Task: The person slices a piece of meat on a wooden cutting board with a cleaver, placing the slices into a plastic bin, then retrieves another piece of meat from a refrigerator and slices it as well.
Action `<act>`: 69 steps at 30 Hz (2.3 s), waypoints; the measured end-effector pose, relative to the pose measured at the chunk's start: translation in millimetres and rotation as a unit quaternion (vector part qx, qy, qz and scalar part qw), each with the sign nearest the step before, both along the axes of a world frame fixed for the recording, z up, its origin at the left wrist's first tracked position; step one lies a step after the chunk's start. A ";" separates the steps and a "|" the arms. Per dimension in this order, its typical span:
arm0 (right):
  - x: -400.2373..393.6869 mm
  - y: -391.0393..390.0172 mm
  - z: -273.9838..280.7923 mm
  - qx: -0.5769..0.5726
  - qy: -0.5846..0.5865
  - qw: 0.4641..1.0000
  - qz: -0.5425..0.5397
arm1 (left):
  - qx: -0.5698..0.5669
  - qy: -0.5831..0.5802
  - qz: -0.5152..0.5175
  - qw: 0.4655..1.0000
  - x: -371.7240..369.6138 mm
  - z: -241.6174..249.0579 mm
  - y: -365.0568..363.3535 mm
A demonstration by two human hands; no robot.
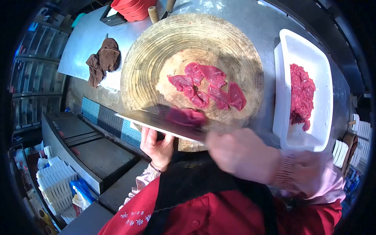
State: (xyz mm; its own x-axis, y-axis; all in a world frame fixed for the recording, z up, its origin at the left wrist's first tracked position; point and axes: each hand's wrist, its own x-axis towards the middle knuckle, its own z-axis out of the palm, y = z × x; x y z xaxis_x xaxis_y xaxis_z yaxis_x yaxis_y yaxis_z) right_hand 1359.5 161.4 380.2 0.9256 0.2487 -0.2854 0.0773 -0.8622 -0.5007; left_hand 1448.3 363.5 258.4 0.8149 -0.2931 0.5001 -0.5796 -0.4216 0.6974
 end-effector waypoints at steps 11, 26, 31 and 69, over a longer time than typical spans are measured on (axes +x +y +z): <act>-31.9 -18.8 9.6 0.002 -0.055 0.998 -0.029 | -0.044 0.029 0.043 0.998 -9.3 -0.2 -5.1; 19.3 0.4 14.6 -0.028 0.138 0.990 0.008 | 0.000 -0.049 0.025 0.998 3.9 3.3 -6.9; 64.9 31.9 -3.3 0.064 -0.037 0.996 0.044 | -0.014 -0.034 0.025 0.999 2.2 -5.1 -3.9; -2.4 -14.8 0.4 0.018 0.033 0.998 -0.052 | -0.023 -0.024 0.025 0.999 3.0 -1.8 -1.1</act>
